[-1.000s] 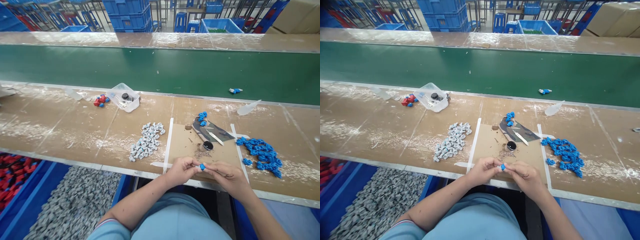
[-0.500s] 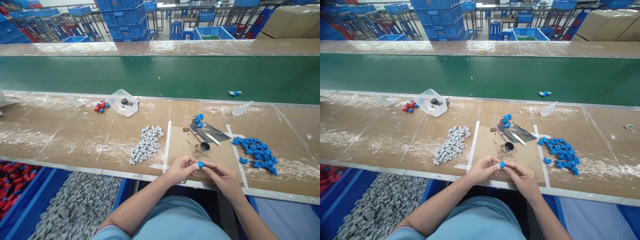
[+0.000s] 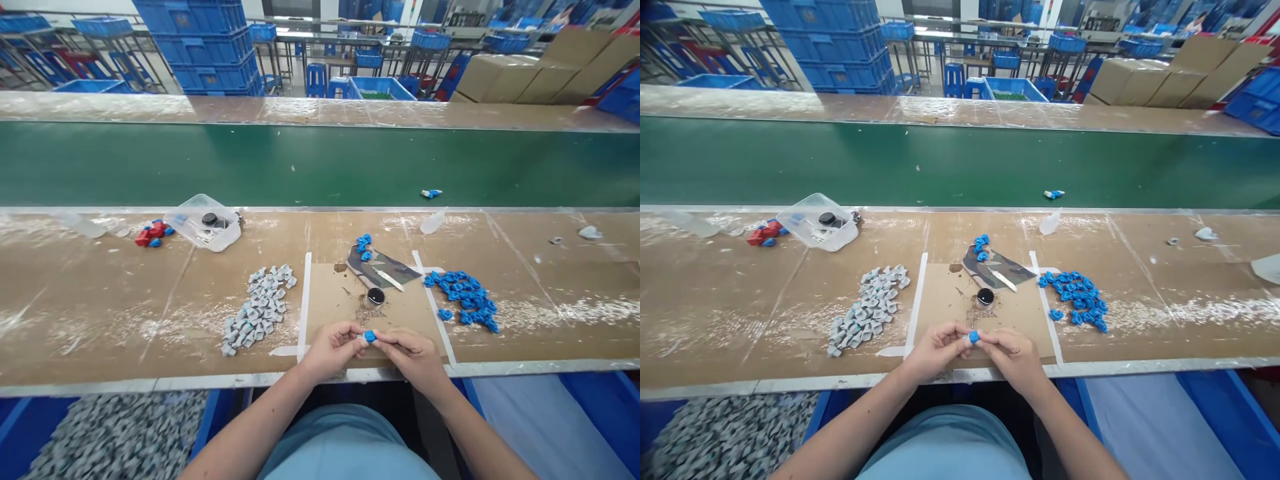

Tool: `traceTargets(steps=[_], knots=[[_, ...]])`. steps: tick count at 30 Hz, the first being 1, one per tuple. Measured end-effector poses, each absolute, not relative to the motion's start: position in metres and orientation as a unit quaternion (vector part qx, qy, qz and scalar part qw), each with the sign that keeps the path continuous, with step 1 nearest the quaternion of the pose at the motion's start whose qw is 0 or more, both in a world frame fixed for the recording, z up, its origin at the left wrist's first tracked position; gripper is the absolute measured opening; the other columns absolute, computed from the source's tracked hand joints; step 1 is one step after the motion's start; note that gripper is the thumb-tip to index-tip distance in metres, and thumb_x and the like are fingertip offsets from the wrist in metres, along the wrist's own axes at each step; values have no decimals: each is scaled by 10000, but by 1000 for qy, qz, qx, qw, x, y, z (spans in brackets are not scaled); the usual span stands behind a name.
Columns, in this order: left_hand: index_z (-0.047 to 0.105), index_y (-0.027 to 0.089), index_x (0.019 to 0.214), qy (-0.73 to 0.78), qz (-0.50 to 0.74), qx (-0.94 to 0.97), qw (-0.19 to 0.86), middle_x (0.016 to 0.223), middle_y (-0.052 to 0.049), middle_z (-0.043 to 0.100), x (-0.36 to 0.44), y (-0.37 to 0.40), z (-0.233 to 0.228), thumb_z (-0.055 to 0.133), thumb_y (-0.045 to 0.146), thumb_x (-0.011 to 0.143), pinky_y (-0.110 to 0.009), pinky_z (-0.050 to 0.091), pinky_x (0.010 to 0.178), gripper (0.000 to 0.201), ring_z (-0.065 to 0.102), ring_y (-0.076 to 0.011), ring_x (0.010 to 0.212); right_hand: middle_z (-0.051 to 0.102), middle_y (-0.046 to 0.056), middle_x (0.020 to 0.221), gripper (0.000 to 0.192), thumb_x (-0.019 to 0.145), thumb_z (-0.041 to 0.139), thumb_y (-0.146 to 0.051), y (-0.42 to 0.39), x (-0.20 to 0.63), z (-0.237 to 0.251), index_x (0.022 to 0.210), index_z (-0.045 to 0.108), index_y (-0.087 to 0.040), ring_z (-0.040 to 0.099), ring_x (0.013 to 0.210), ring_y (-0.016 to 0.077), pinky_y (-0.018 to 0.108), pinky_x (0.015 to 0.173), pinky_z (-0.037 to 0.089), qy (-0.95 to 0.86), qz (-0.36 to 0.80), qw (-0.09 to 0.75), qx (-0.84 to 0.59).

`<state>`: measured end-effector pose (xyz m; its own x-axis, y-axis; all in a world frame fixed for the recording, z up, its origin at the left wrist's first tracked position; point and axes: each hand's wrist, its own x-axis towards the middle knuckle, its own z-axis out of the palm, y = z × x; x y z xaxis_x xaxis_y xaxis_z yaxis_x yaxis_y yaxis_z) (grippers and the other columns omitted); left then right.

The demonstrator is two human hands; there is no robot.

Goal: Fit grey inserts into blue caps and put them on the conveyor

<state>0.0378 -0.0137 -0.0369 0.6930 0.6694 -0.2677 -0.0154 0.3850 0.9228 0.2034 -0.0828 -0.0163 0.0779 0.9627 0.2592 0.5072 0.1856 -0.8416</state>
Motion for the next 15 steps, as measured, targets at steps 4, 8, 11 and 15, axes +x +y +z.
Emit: traceTargets(steps=[4,8,11,15], knots=[[652,134,866,367,226,558,709,649,-3,622,33,-1,-25,682,434,724,-228,468,600,333,564,-103,582,736,17,895,153,836,594,-245,-93,239,-7,920,720,-265,687,808,182,308,742,562,-650,168,418,-612],[652,151,834,437,241,655,568,668,-5,650,31,50,-10,628,280,770,-219,454,588,146,579,-114,588,721,44,887,186,853,530,-281,-108,300,-13,953,683,-245,657,802,209,361,733,520,-657,-34,330,-677],[661,148,809,508,207,722,421,607,-4,645,41,97,-6,585,211,799,-235,473,616,99,605,-133,587,712,49,937,250,866,446,-263,-112,333,-31,990,662,-238,649,836,225,385,756,490,-709,-110,238,-655],[686,125,819,548,202,731,353,693,-49,692,58,141,-10,591,187,807,-267,495,720,114,649,-159,686,702,58,823,268,884,423,-296,-106,346,-56,1009,653,-238,634,708,236,388,683,476,-719,-169,232,-633]])
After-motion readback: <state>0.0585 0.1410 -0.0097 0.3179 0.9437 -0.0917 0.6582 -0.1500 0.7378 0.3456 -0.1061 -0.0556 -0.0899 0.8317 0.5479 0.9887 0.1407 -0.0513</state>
